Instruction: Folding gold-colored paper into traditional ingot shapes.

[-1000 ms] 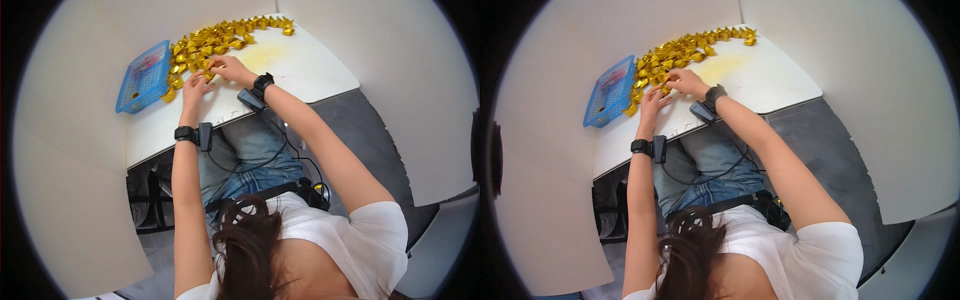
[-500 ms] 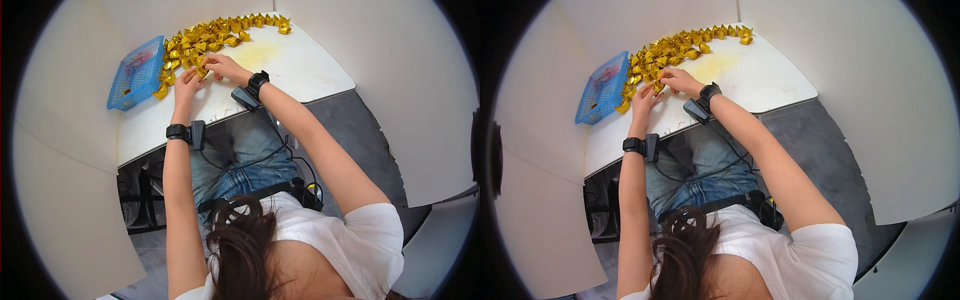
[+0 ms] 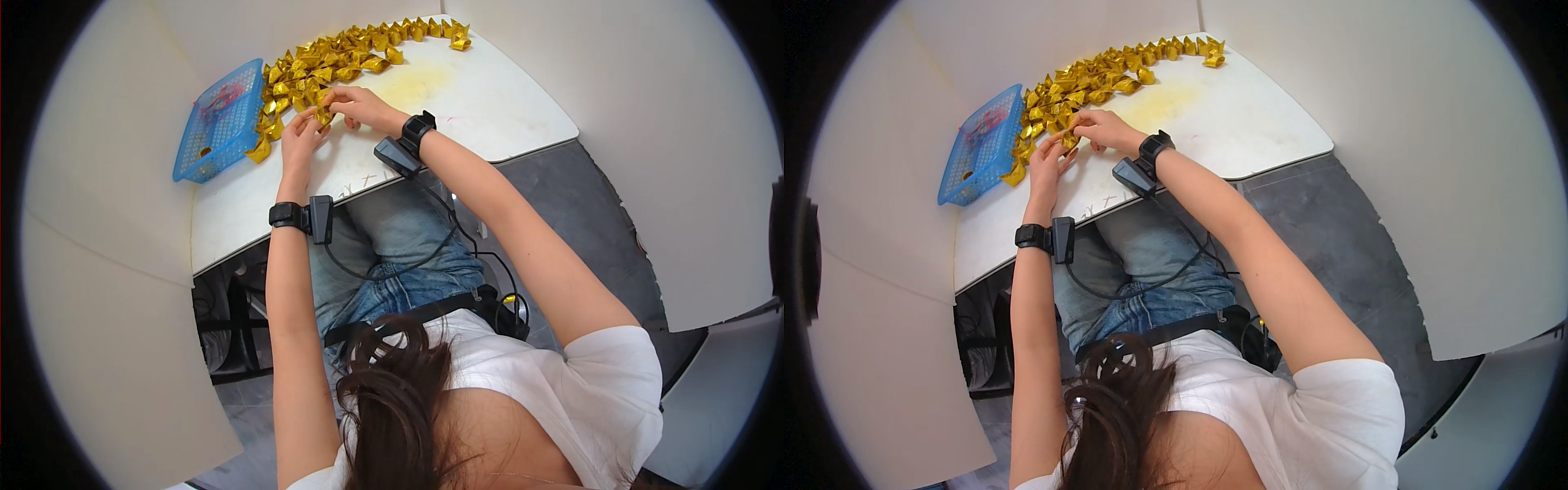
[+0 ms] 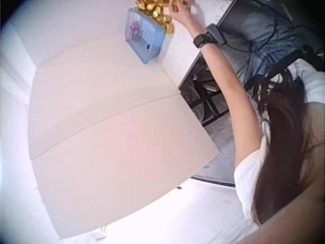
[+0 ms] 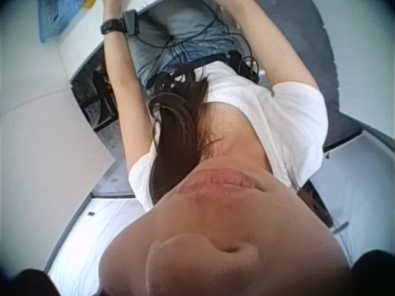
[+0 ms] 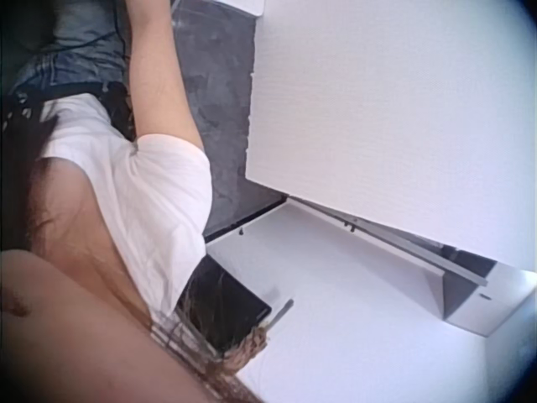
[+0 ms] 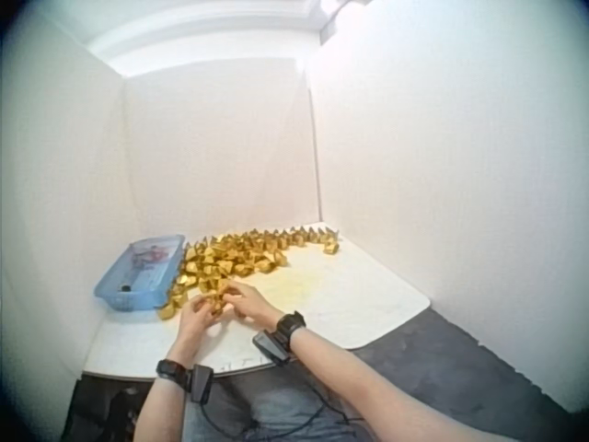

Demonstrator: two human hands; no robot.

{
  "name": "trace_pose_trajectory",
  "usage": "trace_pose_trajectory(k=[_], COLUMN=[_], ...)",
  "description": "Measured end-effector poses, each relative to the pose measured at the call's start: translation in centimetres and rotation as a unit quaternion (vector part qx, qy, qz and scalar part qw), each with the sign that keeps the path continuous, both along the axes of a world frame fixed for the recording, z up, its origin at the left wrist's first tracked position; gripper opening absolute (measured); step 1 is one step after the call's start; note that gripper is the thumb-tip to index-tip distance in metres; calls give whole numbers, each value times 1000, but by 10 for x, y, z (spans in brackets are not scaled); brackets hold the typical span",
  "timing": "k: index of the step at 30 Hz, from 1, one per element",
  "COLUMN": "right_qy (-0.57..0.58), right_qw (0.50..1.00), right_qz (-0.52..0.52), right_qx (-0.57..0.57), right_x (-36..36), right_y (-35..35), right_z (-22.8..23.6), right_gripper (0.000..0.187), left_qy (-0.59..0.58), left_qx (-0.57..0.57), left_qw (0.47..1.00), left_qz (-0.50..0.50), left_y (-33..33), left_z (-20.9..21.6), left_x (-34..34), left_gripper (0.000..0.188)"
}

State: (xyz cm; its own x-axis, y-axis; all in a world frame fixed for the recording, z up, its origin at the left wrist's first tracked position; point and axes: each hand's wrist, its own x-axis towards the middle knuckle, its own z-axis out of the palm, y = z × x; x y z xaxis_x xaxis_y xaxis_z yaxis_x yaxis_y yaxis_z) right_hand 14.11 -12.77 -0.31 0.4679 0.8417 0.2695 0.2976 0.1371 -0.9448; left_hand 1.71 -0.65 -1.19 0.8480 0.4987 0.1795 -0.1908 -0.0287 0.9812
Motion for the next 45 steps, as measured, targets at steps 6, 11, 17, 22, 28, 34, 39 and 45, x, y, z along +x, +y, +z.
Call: trace_pose_trajectory(k=[6, 11, 17, 22, 28, 34, 39, 45], right_qy=[1, -16, -25, -25, -17, -11, 4, -14], right_qw=[1000, 1000, 999, 999, 1000, 1000, 1000, 1000], right_qz=[-9, -15, -21, -22, -16, -9, -11, -13], right_qx=[-5, 0, -3, 2, 7, -5, -7, -20], right_x=[-2, 0, -1, 0, -1, 1, -1, 1], right_y=[1, 0, 2, 3, 5, 2, 2, 1], right_z=[0, 0, -2, -4, -3, -2, -2, 0], right_gripper=[20, 20, 21, 19, 20, 22, 22, 22], left_qy=[-29, -4, -11, -12, -7, -27, -5, -1], left_qx=[-29, -3, -1, 4, 9, -11, -14, -1], left_qw=[999, 1000, 1000, 1000, 1000, 999, 1000, 1000], left_qz=[4, 7, 22, 20, 8, 15, 14, 0], left_y=[1, 1, 3, 1, 5, 1, -3, 1], left_z=[-3, 0, -4, -3, -7, -4, 0, -3], left_x=[-1, 0, 1, 0, 2, 1, -2, 1], left_gripper=[33, 33, 37, 35, 33, 33, 31, 30])
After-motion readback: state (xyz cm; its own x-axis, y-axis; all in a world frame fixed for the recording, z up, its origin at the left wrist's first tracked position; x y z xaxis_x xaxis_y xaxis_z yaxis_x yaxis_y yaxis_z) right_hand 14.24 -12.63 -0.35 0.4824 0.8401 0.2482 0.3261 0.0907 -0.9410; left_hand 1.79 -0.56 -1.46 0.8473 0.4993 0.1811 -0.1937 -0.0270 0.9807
